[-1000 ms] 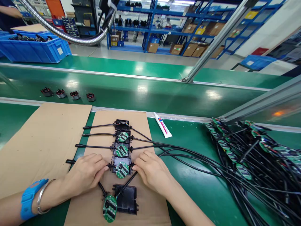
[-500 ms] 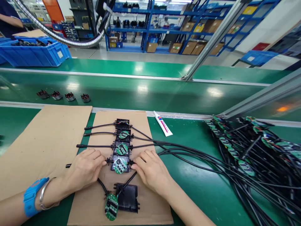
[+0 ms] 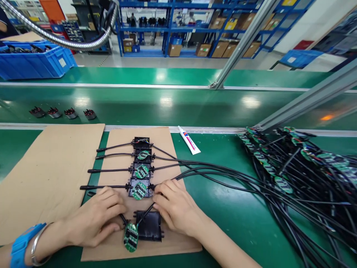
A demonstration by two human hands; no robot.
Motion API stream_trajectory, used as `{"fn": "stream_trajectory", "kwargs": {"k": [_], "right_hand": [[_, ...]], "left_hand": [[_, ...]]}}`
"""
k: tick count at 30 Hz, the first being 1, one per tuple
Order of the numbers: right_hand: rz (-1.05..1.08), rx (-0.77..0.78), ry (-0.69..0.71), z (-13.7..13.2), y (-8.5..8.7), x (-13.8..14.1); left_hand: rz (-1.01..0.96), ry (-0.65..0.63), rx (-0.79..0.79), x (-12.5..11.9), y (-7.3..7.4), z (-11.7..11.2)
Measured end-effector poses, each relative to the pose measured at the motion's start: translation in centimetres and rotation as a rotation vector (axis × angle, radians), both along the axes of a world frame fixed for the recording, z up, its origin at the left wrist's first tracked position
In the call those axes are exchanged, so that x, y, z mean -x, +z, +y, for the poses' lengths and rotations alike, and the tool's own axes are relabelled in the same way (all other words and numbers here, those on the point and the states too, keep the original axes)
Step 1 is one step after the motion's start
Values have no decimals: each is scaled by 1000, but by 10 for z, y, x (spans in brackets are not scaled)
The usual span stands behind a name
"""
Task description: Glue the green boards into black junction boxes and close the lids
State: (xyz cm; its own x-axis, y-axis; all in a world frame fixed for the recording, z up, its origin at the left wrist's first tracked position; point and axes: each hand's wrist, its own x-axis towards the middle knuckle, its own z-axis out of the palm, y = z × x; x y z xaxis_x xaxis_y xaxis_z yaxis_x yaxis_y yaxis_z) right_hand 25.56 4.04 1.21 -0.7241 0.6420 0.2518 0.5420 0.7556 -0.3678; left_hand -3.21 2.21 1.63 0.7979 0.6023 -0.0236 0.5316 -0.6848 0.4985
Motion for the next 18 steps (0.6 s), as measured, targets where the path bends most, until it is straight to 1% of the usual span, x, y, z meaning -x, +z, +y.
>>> {"fn": "stream_trajectory", "kwargs": {"k": [2,5,7,9,11,13,15,18], "right_hand": [[74,-2,16,-1,2,-2],[170,5,47,-4,6,-9],[116,9,43,-7,8,-15],[1,32,36,-11,9,-20],[-93,47,16,-14,7,-24],[-138,44,-10,-15,4,-28],[-147,42,-27,-16,-1,-29],[-117,53,-44,-17,-6,-28]], "left_hand": [[-15,16,-19,1,-3,-4],[-62,47,79,-7,-2,-10],[-70,-21,132,-17,-1,-12],[-54,-118,114,-26,-1,-11],[-19,-153,76,-30,-5,-10],[-3,-109,60,-28,-11,-9],[-25,-25,44,-19,-16,-10],[-56,114,-31,-4,-16,-13]]}}
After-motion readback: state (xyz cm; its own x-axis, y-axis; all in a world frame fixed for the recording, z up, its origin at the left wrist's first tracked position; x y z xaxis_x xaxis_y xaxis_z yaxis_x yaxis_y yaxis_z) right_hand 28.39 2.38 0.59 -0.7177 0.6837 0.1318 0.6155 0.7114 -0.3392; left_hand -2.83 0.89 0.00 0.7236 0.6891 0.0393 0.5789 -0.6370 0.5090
